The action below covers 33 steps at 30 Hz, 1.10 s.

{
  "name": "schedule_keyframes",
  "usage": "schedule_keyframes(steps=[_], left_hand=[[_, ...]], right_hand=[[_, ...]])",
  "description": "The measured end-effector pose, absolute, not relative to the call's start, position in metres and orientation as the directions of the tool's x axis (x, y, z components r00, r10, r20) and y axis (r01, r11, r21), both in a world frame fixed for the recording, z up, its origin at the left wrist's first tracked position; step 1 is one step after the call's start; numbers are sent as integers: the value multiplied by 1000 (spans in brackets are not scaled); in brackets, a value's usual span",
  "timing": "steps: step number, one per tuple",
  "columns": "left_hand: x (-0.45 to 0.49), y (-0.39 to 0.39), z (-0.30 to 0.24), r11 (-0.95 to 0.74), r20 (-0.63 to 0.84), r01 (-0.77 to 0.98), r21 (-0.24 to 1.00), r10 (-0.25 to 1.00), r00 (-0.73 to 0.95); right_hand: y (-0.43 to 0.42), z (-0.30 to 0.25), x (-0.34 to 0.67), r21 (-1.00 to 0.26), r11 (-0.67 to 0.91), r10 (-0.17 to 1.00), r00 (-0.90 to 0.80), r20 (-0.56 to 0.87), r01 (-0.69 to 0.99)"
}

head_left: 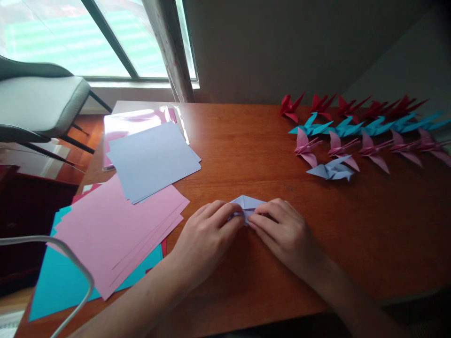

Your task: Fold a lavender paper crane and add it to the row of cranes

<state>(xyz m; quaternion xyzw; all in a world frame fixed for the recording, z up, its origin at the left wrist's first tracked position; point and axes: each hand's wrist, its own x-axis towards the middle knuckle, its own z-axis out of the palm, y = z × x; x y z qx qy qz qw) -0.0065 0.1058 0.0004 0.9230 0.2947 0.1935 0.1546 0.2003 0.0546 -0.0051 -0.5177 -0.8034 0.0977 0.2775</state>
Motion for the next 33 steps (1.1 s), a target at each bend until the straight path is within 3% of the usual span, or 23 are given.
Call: schedule_keyframes(steps=[6, 10, 18, 33], left_hand=[[-1, 105, -1, -675, 252, 503, 540, 700, 668], [2, 104, -3, -605, 230, 525, 599, 758, 611], [6, 105, -4, -590, 222, 562, 580, 778, 588], [12, 102, -1, -556, 149, 617, 557, 798, 584]], right_hand=[[56, -8, 196, -597, 305, 948, -175, 266, 742], [59, -6, 191, -627, 212, 972, -94, 215, 749], [62, -4, 186, -621, 115, 988, -23, 154, 775], [62, -3, 183, -614, 108, 989, -22, 147, 781]])
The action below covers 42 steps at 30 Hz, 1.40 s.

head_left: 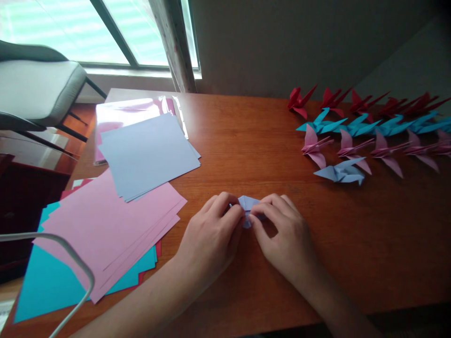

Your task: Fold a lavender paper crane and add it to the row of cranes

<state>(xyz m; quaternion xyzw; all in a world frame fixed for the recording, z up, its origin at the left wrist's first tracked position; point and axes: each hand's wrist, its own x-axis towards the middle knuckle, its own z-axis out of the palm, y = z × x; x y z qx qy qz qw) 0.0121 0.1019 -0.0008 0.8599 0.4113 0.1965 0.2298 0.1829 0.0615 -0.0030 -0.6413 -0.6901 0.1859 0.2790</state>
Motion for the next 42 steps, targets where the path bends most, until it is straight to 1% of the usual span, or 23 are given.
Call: schedule_keyframes(steps=[6, 16, 24, 30, 35, 42], left_hand=[[14, 102, 1, -547, 130, 647, 531, 807, 576], [19, 101, 3, -561, 117, 694, 452, 808, 577], [18, 102, 2, -547, 90, 702, 457, 813, 575], [19, 102, 4, -555, 98, 694, 458, 808, 582], [19, 100, 3, -566, 92, 708, 422, 803, 588], [14, 100, 6, -619, 67, 696, 365, 763, 643]], right_hand=[[62, -3, 182, -592, 86, 992, -12, 128, 802], [61, -4, 181, -578, 110, 987, -19, 161, 808], [58, -10, 183, -555, 130, 978, -14, 208, 822], [58, -11, 186, -552, 150, 970, -12, 245, 820], [58, -8, 184, -554, 147, 975, -26, 220, 819], [57, -9, 184, -543, 141, 976, -24, 218, 828]])
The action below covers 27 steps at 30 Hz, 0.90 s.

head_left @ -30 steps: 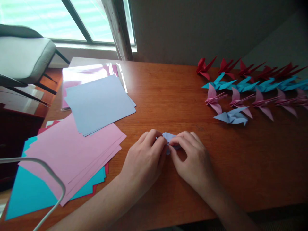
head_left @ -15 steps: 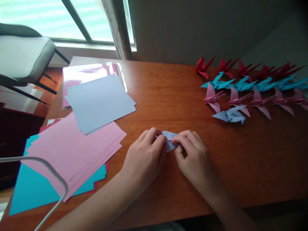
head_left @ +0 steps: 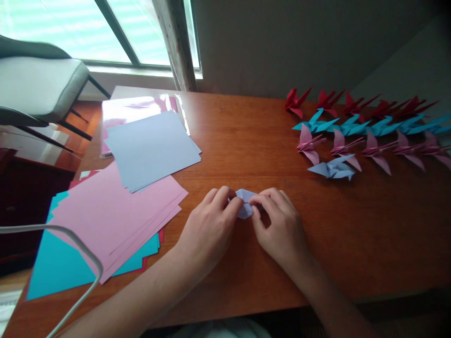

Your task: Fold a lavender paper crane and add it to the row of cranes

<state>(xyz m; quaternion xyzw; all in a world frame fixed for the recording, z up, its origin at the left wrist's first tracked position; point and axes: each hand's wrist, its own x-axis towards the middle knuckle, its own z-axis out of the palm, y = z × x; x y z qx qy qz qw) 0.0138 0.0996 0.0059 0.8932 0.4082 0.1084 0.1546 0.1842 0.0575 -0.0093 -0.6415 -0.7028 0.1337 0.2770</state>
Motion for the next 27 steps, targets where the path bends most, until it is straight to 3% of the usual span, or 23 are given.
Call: schedule_keyframes(steps=[8, 14, 19, 27], left_hand=[[2, 95, 16, -720, 110, 675, 160, 693, 713], [0, 92, 17, -825, 260, 546, 143, 564, 784], [1, 93, 15, -826, 218, 547, 135, 564, 797], [2, 96, 13, -813, 162, 569, 124, 582, 797]], right_hand=[[58, -10, 185, -558, 156, 972, -26, 233, 815], [58, -9, 191, -640, 161, 956, 41, 289, 752], [61, -15, 204, -536, 109, 902, 144, 408, 837], [61, -13, 203, -562, 178, 932, 45, 359, 808]])
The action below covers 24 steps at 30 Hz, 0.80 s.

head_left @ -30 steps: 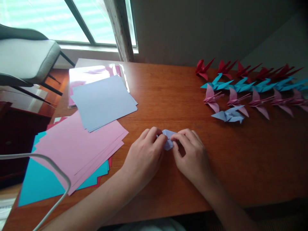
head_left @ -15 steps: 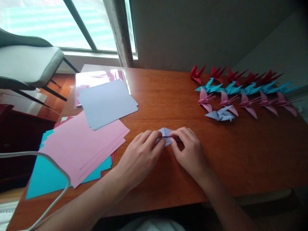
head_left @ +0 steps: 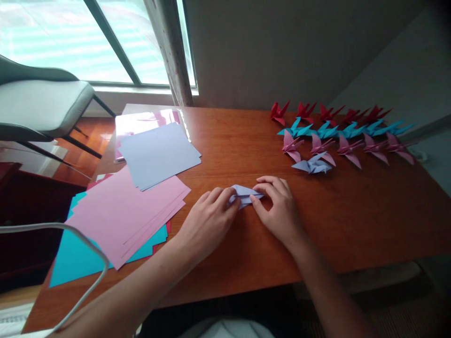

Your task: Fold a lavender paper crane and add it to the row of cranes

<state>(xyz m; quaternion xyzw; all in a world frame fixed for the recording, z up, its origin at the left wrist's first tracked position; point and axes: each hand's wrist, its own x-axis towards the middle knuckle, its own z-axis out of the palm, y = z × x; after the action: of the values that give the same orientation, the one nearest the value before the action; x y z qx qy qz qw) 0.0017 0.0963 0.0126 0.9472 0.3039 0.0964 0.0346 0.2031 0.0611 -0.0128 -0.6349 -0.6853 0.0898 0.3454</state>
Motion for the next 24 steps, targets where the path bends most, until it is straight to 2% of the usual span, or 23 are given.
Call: schedule_keyframes(steps=[7, 11, 18, 24], left_hand=[[0, 98, 11, -836, 238, 540, 96, 546, 803], [-1, 99, 9, -843, 275, 526, 111, 535, 799], [1, 98, 9, -849, 395, 511, 136, 519, 758], [-3, 100, 9, -834, 486, 512, 206, 541, 686]], right_hand=[[59, -12, 203, -634, 157, 942, 77, 326, 757], [57, -12, 201, -737, 118, 950, 141, 280, 666], [56, -10, 199, -948, 41, 958, 258, 128, 315], [52, 1, 200, -991, 131, 975, 180, 132, 18]])
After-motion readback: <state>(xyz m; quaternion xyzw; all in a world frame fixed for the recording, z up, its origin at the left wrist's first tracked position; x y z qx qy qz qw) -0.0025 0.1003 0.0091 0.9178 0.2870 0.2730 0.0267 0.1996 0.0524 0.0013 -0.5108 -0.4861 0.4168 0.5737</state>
